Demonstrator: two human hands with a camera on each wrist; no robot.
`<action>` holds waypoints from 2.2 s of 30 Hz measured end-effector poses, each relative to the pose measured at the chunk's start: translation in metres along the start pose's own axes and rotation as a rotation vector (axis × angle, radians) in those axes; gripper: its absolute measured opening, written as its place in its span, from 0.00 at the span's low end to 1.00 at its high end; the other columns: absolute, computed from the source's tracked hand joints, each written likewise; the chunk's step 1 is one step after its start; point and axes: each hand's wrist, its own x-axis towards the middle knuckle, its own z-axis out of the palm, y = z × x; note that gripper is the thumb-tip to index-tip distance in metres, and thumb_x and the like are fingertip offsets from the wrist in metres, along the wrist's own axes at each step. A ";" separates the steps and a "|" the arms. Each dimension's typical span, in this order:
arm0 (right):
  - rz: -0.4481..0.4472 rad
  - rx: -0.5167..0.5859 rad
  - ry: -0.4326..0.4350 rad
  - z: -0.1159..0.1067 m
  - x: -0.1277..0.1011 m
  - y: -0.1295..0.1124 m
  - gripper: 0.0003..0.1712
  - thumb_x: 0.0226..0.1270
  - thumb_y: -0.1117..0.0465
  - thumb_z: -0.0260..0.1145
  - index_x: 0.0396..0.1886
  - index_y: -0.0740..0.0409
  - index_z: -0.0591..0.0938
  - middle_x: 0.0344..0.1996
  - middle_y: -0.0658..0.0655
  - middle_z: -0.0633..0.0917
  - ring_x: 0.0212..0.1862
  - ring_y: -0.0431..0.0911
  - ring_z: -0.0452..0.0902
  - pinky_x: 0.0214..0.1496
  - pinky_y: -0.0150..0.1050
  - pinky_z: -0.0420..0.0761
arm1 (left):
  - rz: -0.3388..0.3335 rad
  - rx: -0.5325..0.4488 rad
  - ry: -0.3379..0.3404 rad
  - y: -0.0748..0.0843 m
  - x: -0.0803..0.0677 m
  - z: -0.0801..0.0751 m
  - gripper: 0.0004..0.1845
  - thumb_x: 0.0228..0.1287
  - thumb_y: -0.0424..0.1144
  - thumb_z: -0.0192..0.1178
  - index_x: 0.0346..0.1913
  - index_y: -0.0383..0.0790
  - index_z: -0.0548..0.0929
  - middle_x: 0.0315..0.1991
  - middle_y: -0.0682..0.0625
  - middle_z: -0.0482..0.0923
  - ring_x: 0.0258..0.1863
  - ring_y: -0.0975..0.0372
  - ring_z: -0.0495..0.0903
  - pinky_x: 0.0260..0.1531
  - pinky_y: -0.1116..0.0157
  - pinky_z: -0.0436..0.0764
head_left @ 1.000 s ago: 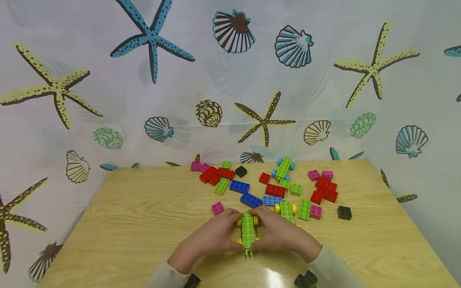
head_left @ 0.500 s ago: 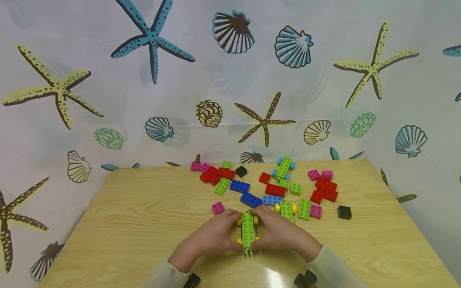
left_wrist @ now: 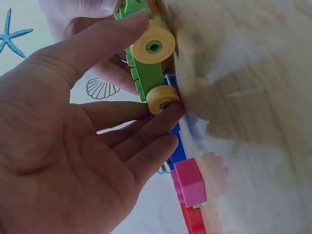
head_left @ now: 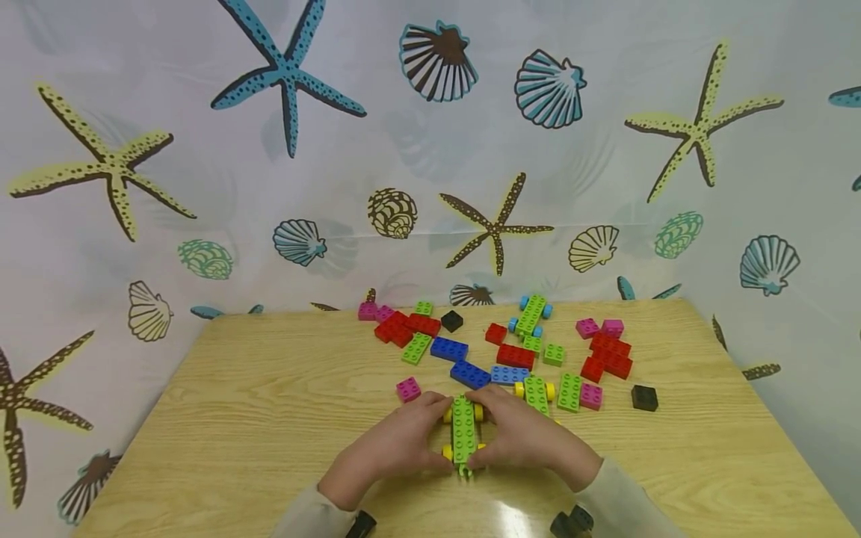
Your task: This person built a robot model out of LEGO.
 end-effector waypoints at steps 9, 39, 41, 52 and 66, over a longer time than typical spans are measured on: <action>0.004 0.010 0.027 -0.003 -0.001 -0.001 0.57 0.61 0.49 0.89 0.85 0.60 0.71 0.83 0.63 0.75 0.83 0.64 0.71 0.84 0.68 0.74 | -0.023 0.002 0.004 -0.001 0.002 0.001 0.52 0.60 0.49 0.86 0.81 0.29 0.73 0.80 0.37 0.74 0.79 0.43 0.78 0.80 0.44 0.77; 0.141 0.049 0.308 -0.110 -0.078 0.090 0.32 0.77 0.53 0.77 0.73 0.65 0.83 0.70 0.67 0.87 0.72 0.70 0.81 0.74 0.65 0.85 | -0.065 -0.024 -0.023 -0.002 0.002 0.001 0.52 0.60 0.52 0.85 0.82 0.34 0.74 0.80 0.41 0.75 0.79 0.46 0.77 0.81 0.43 0.77; 0.149 0.026 0.296 -0.113 -0.079 0.096 0.30 0.76 0.54 0.77 0.71 0.65 0.85 0.68 0.68 0.88 0.70 0.69 0.83 0.74 0.66 0.84 | -0.063 -0.026 -0.021 -0.001 0.001 0.000 0.52 0.60 0.52 0.85 0.82 0.34 0.73 0.80 0.41 0.75 0.79 0.46 0.77 0.81 0.43 0.76; 0.235 -0.084 0.288 -0.107 -0.073 0.107 0.23 0.70 0.59 0.81 0.62 0.60 0.91 0.56 0.62 0.92 0.56 0.55 0.85 0.65 0.59 0.89 | -0.068 -0.037 -0.020 -0.001 0.001 0.001 0.52 0.60 0.51 0.86 0.82 0.33 0.73 0.80 0.40 0.75 0.79 0.45 0.77 0.81 0.43 0.77; 0.246 -0.047 0.271 -0.101 -0.067 0.116 0.25 0.68 0.59 0.83 0.61 0.64 0.89 0.49 0.59 0.92 0.49 0.49 0.85 0.57 0.50 0.91 | -0.062 -0.031 -0.018 -0.003 0.001 0.001 0.52 0.60 0.53 0.85 0.82 0.34 0.73 0.79 0.41 0.75 0.78 0.46 0.78 0.81 0.44 0.77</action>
